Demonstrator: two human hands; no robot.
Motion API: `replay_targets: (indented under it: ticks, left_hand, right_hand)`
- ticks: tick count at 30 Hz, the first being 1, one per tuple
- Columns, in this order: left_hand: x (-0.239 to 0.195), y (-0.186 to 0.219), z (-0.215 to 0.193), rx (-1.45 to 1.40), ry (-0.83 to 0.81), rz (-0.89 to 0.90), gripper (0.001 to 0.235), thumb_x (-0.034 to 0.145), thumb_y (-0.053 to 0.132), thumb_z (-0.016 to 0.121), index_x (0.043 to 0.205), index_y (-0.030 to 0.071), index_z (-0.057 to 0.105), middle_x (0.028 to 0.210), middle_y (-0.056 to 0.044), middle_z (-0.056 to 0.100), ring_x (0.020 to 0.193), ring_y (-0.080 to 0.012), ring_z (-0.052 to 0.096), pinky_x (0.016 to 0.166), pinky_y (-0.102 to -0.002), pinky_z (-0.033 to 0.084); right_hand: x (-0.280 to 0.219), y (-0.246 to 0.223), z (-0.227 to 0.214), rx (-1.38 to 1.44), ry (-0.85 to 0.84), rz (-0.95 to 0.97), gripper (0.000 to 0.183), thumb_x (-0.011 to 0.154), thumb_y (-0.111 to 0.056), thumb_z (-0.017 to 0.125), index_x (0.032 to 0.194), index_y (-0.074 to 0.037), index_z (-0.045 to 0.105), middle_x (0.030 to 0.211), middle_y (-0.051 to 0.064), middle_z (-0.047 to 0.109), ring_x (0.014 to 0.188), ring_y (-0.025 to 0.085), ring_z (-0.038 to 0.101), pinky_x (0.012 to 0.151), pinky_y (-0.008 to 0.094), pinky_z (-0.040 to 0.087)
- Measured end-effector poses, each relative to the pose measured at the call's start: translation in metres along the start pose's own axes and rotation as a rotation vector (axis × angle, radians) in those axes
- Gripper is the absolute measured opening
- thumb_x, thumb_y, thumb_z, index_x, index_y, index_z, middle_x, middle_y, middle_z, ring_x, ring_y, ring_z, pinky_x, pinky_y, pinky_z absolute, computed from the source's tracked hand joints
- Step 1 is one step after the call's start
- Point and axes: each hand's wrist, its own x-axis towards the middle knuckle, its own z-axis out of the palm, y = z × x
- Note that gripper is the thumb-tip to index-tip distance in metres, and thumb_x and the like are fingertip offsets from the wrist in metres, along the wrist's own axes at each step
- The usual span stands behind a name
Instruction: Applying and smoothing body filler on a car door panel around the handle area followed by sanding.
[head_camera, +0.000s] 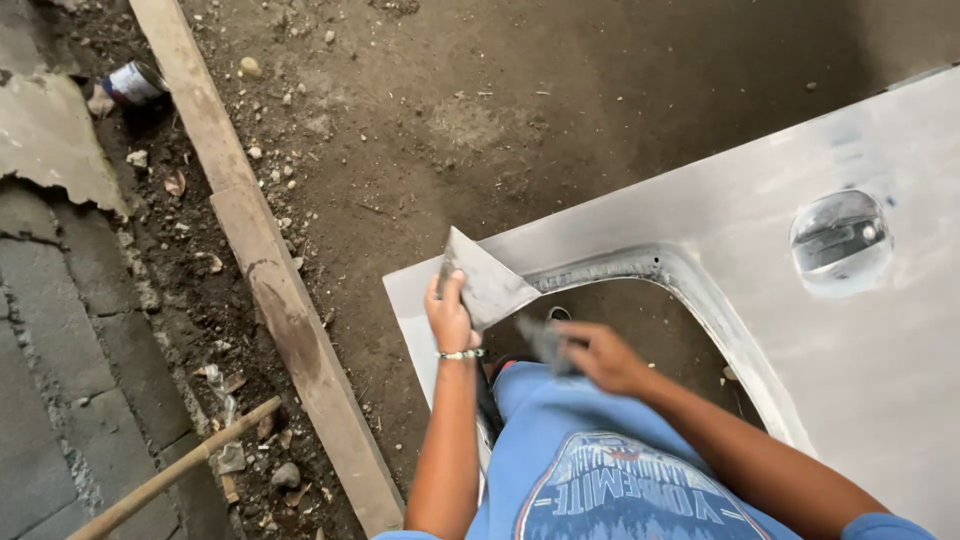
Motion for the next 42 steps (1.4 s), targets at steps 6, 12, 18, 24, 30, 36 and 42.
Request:
replay_targets:
  ticks: [6,12,18,24,30,36,42]
  left_hand:
    - [0.002,0.013,-0.028,-0.115,-0.017,0.044,0.015,0.094,0.01,0.064,0.102,-0.001,0.069,0.092,-0.004,0.067,0.083,-0.0126,0.062,0.076,-0.027,0.05]
    - [-0.013,-0.004,-0.052,-0.212,0.027,-0.016,0.017,0.095,0.01,0.064,0.106,-0.003,0.067,0.096,-0.005,0.069,0.087,-0.0158,0.064,0.08,-0.03,0.053]
    - [-0.017,0.009,-0.059,-0.149,0.148,-0.069,0.026,0.089,0.011,0.064,0.112,0.0,0.07,0.101,-0.005,0.072,0.091,-0.0161,0.067,0.082,-0.031,0.055]
    - [-0.013,-0.007,-0.088,-0.18,0.066,-0.024,0.026,0.093,0.01,0.064,0.115,-0.003,0.069,0.105,-0.007,0.071,0.094,-0.0171,0.066,0.085,-0.032,0.053]
    - [-0.013,-0.005,-0.06,-0.186,0.046,-0.102,0.027,0.091,0.009,0.063,0.115,-0.002,0.068,0.104,-0.006,0.07,0.093,-0.0171,0.066,0.084,-0.032,0.053]
    - [-0.012,-0.007,-0.055,-0.195,-0.008,-0.151,0.025,0.092,0.008,0.061,0.115,-0.002,0.067,0.104,-0.007,0.071,0.094,-0.0179,0.066,0.087,-0.032,0.054]
    - [-0.013,0.01,-0.041,-0.145,-0.007,-0.15,0.025,0.093,0.01,0.062,0.114,-0.003,0.066,0.103,-0.007,0.07,0.092,-0.0181,0.066,0.085,-0.032,0.054]
  right_hand:
    - [0.067,-0.075,-0.06,-0.706,0.33,-0.256,0.04,0.09,-0.004,0.056,0.127,-0.011,0.066,0.122,0.01,0.07,0.11,0.034,0.064,0.087,0.047,0.054]
    - [0.125,-0.054,-0.014,-1.049,0.127,-0.231,0.028,0.095,-0.013,0.056,0.12,-0.014,0.068,0.108,0.008,0.07,0.1,0.029,0.066,0.081,0.043,0.054]
    - [0.059,-0.009,0.037,-0.98,0.111,-0.377,0.04,0.088,-0.016,0.055,0.125,-0.014,0.067,0.114,0.007,0.07,0.106,0.028,0.067,0.089,0.046,0.055]
    - [0.04,-0.013,-0.077,-0.495,0.423,0.292,0.05,0.086,-0.01,0.057,0.135,-0.012,0.067,0.122,0.019,0.069,0.106,0.04,0.066,0.087,0.048,0.053]
    - [0.03,0.108,-0.114,0.258,0.808,0.471,0.033,0.097,-0.014,0.069,0.126,0.002,0.068,0.098,0.014,0.073,0.086,0.024,0.067,0.072,0.038,0.054]
    - [0.01,0.079,-0.136,0.931,0.878,0.408,0.027,0.094,-0.007,0.066,0.12,-0.003,0.066,0.097,0.007,0.071,0.083,0.018,0.067,0.069,0.035,0.055]
    - [0.022,0.152,-0.195,0.86,0.843,0.183,0.031,0.088,0.008,0.06,0.118,0.0,0.064,0.097,0.007,0.066,0.085,0.017,0.064,0.074,0.032,0.055]
